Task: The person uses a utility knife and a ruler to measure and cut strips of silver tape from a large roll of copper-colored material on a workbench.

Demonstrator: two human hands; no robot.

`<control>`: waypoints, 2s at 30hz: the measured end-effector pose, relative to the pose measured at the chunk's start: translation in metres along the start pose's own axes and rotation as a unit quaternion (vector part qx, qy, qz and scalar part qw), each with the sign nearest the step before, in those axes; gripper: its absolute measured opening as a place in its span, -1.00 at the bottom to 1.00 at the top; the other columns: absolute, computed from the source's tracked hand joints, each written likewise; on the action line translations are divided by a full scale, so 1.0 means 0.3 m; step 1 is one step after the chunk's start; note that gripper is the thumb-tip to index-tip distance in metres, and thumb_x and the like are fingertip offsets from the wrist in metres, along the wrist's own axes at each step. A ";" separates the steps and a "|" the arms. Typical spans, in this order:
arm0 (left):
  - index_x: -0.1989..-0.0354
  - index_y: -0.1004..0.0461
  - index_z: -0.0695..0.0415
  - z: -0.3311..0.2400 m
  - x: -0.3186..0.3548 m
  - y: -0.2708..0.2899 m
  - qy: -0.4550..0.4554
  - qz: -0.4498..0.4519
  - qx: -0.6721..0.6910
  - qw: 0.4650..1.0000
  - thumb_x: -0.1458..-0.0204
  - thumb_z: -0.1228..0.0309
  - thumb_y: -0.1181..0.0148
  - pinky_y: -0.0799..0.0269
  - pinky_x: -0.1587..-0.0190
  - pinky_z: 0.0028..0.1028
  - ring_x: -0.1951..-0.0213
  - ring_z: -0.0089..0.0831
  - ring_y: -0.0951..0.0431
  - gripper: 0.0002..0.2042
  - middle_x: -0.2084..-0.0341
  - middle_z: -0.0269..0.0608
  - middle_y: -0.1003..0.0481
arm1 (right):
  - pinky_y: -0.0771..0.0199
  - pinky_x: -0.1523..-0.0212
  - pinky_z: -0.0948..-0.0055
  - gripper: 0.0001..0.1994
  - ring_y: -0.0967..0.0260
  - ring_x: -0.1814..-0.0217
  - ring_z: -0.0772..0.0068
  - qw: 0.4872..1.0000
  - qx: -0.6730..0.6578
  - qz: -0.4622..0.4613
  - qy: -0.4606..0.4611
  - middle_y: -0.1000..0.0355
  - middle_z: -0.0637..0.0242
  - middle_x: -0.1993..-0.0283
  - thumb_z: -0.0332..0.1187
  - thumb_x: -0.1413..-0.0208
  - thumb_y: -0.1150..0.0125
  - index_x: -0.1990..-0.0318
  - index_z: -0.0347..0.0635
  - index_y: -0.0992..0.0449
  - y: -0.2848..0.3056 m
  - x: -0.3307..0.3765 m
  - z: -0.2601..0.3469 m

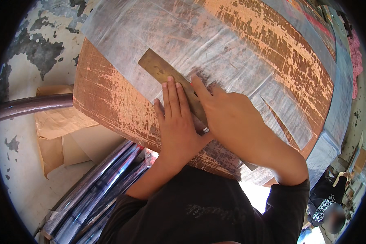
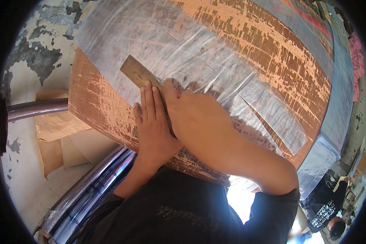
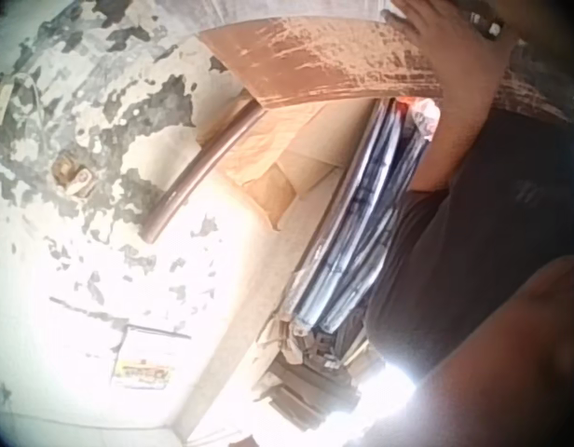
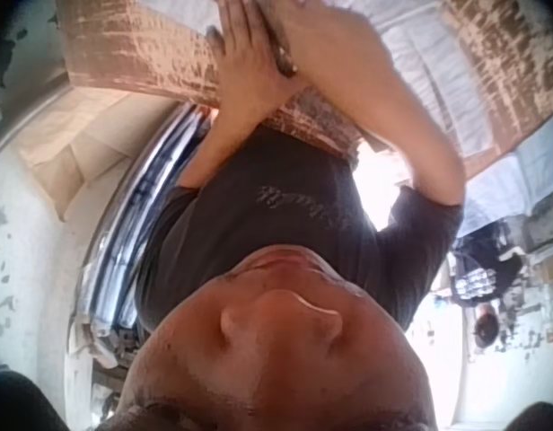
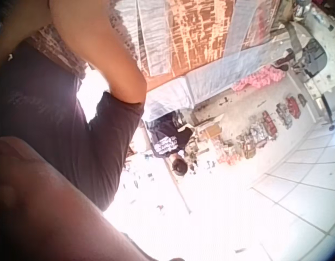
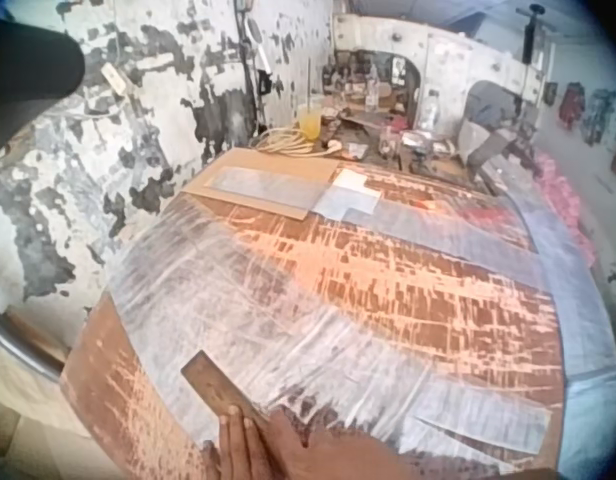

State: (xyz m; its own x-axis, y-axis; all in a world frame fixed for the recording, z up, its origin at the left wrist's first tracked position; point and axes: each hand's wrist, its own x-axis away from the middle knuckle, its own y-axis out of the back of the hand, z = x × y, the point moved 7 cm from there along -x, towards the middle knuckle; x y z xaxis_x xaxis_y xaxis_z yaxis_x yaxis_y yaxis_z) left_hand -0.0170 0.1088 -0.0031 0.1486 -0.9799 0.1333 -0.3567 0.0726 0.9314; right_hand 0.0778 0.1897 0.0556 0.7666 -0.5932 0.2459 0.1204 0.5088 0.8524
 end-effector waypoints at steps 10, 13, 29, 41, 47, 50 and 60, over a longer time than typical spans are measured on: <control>-0.60 0.10 0.62 -0.010 0.003 0.012 -0.009 -0.004 0.015 1.000 0.14 -0.29 -0.58 0.18 -0.59 0.41 -0.70 0.34 0.17 0.43 -0.66 0.52 0.17 | -0.67 0.25 0.07 -0.28 -0.66 0.26 -0.13 0.998 -0.001 0.043 -0.040 -0.58 -0.09 0.18 -0.42 -0.27 -0.29 -0.57 -0.33 -0.22 -0.014 0.165 -0.049; -0.60 0.11 0.62 -0.014 0.006 0.007 -0.007 -0.009 0.010 1.000 0.14 -0.31 -0.57 0.16 -0.58 0.42 -0.70 0.35 0.17 0.44 -0.65 0.53 0.16 | -0.65 0.29 0.07 -0.28 -0.65 0.28 -0.12 0.998 0.003 0.048 -0.044 -0.58 -0.06 0.20 -0.40 -0.29 -0.30 -0.58 -0.29 -0.21 -0.011 0.209 -0.056; -0.65 0.16 0.53 -0.017 0.006 -0.001 -0.011 -0.015 -0.012 1.000 0.13 -0.36 -0.57 0.18 -0.61 0.38 -0.71 0.27 0.18 0.47 -0.67 0.44 0.16 | -0.62 0.35 0.08 -0.21 -0.61 0.30 -0.04 0.988 0.006 0.113 -0.102 -0.50 0.09 0.24 -0.52 -0.22 -0.26 -0.62 -0.16 -0.16 -0.020 0.409 -0.092; -0.66 0.18 0.49 -0.019 0.009 0.002 0.000 -0.008 -0.023 1.000 0.13 -0.34 -0.59 0.18 -0.62 0.34 -0.70 0.27 0.15 0.46 -0.69 0.39 0.18 | -0.64 0.43 0.14 -0.14 -0.64 0.41 0.07 0.978 0.013 0.173 -0.116 -0.51 0.07 0.17 -0.54 -0.23 -0.21 -0.70 -0.16 -0.06 -0.039 0.533 -0.131; -0.66 0.17 0.49 -0.018 0.003 0.006 -0.009 -0.013 -0.013 1.000 0.11 -0.33 -0.58 0.19 -0.62 0.35 -0.70 0.29 0.13 0.45 -0.68 0.40 0.18 | -0.65 0.38 0.10 -0.16 -0.63 0.40 0.04 0.973 0.020 0.192 -0.125 -0.51 0.07 0.17 -0.53 -0.23 -0.21 -0.68 -0.17 -0.09 -0.014 0.589 -0.148; -0.66 0.16 0.50 -0.005 0.016 0.009 -0.004 -0.015 -0.016 1.000 0.11 -0.33 -0.58 0.18 -0.61 0.38 -0.70 0.29 0.15 0.45 -0.68 0.42 0.18 | -0.59 0.38 0.05 -0.26 -0.59 0.41 -0.01 0.973 0.016 0.181 -0.143 -0.51 0.10 0.25 -0.51 -0.28 -0.25 -0.63 -0.08 -0.24 0.075 0.561 -0.131; -0.61 0.12 0.59 -0.006 0.006 0.008 -0.009 -0.005 0.013 1.000 0.16 -0.24 -0.61 0.13 -0.55 0.48 -0.69 0.37 0.18 0.43 -0.66 0.52 0.19 | -0.68 0.25 0.03 -0.38 -0.66 0.20 -0.16 0.998 -0.019 -0.050 -0.041 -0.62 -0.02 0.15 -0.36 -0.45 -0.20 -0.61 -0.12 -0.23 -0.041 0.027 -0.063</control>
State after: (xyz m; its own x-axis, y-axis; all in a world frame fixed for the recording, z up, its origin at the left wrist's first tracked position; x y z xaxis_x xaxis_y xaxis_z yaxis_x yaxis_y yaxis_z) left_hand -0.0159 0.1076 -0.0001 0.1357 -0.9838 0.1173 -0.3791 0.0579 0.9236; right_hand 0.0944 0.1905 0.0384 0.6949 -0.6913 0.1982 0.2188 0.4658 0.8574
